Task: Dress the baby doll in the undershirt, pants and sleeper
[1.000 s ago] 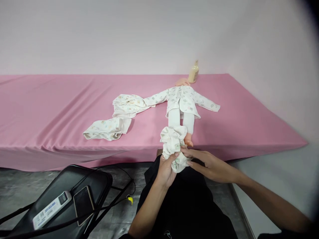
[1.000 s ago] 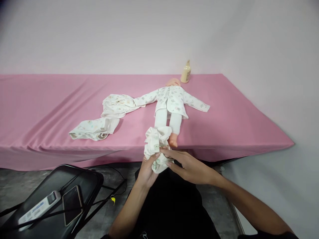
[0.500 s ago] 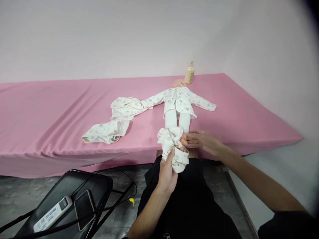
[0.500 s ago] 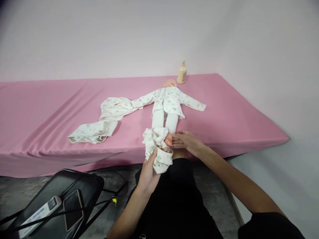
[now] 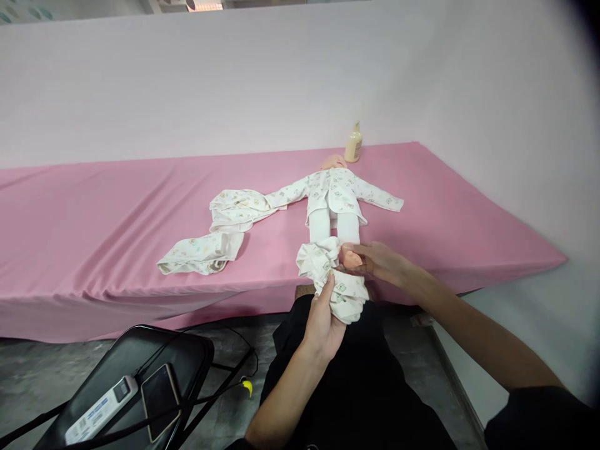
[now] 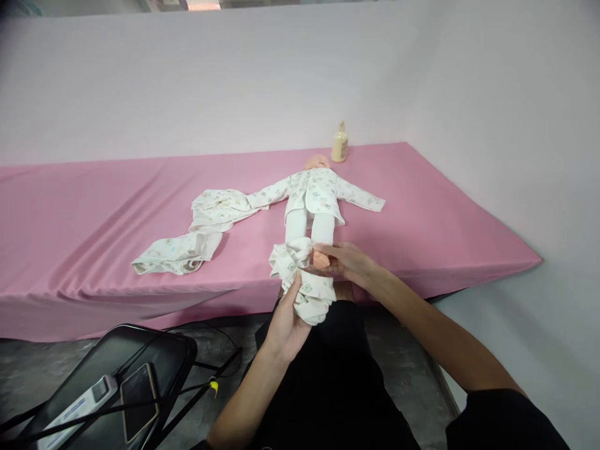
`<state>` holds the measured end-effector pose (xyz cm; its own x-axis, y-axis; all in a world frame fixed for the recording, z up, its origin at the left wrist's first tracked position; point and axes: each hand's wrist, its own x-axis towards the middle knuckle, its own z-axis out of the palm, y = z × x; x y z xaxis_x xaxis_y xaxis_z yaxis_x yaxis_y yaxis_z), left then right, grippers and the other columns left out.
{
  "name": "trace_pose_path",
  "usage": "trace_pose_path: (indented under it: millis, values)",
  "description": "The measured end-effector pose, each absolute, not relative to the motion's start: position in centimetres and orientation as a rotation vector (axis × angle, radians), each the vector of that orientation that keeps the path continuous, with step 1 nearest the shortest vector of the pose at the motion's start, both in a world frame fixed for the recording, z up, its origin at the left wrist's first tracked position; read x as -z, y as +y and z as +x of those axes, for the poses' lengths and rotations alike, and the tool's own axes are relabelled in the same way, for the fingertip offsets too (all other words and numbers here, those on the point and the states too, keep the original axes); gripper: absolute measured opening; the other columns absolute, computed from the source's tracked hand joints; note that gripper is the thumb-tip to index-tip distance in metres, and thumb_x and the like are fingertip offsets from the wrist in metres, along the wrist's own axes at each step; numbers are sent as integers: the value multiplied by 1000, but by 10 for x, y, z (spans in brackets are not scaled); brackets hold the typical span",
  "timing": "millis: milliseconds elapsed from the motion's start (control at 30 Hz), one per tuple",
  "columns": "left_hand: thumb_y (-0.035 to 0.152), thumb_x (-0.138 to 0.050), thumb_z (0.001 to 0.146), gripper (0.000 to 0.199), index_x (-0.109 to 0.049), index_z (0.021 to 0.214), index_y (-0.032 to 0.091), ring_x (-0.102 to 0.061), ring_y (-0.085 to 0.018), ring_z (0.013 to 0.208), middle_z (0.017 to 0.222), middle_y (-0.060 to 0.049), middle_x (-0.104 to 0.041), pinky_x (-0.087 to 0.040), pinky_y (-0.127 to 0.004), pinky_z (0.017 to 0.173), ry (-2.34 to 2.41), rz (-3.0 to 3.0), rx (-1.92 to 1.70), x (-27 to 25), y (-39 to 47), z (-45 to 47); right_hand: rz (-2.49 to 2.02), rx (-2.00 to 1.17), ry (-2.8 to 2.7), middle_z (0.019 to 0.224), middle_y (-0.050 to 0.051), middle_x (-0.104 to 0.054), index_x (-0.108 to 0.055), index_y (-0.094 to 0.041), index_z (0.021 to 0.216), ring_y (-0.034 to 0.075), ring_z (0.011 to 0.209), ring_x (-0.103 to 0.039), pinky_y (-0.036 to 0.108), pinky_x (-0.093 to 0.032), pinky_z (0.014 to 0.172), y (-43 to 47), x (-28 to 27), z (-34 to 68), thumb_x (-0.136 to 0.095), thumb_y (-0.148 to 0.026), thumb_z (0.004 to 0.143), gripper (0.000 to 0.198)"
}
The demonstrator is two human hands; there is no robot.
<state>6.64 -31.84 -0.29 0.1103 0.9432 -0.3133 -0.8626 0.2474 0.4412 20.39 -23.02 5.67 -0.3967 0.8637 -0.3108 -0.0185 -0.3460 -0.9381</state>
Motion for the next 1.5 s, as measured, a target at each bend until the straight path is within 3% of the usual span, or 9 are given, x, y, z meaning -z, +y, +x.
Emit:
trace_pose_path:
  millis: [200,400,567,833,1067,1333,1500]
  values:
    - [33,-64,95,39,-63,131,19,-66,-17,113,136,-7,-63,-57,-26,94,522,137,-1300,-9,-306,67,-1222,-1821,-1195,92,9,-74,-72,-14,93,17,78,-67,26,-56,65,-225,-42,206,-76,-35,83,23]
    - [40,-62,95,40,-64,130,20,-62,-20,120,134,-8,-62,-58,-26,92,415,202,-1259,-16,-304,66,-1222,-1807,-1204,82,7,-74,-71,-15,92,15,67,-64,25,-52,58,-220,-29,206,-80,-39,79,28]
    - [40,-62,95,42,-61,133,21,-60,-21,125,132,-8,-63,-56,-30,99,411,233,-1261,-21,-308,66,-1158,-1813,-1236,90,8,-74,-72,-14,94,15,73,-65,24,-52,62,-218,-25,208,-80,-40,79,31]
    - [36,-59,97,38,-62,131,18,-63,-19,120,135,-9,-62,-53,-31,103,463,242,-1248,-20,-307,66,-1179,-1761,-1238,85,5,-73,-72,-14,92,13,69,-62,23,-49,59,-219,-22,206,-83,-40,76,32]
    - [34,-64,95,44,-61,134,15,-65,-23,119,132,-11,-65,-51,-37,108,540,236,-1208,-25,-311,61,-1107,-1811,-1235,90,7,-76,-72,-17,89,20,78,-69,28,-54,65,-218,-21,205,-81,-41,77,28]
    - [28,-65,94,42,-61,134,18,-66,-20,116,133,-9,-65,-55,-32,103,558,194,-1274,-18,-301,68,-1153,-1744,-1138,92,7,-77,-72,-17,93,20,84,-71,29,-57,71,-219,-16,203,-82,-40,76,30]
    - [25,-65,94,39,-62,133,18,-62,-18,124,137,-10,-62,-55,-28,102,510,207,-1301,-17,-291,76,-1099,-1726,-1213,97,8,-76,-72,-17,95,21,86,-70,31,-57,75,-220,-13,205,-81,-40,77,31]
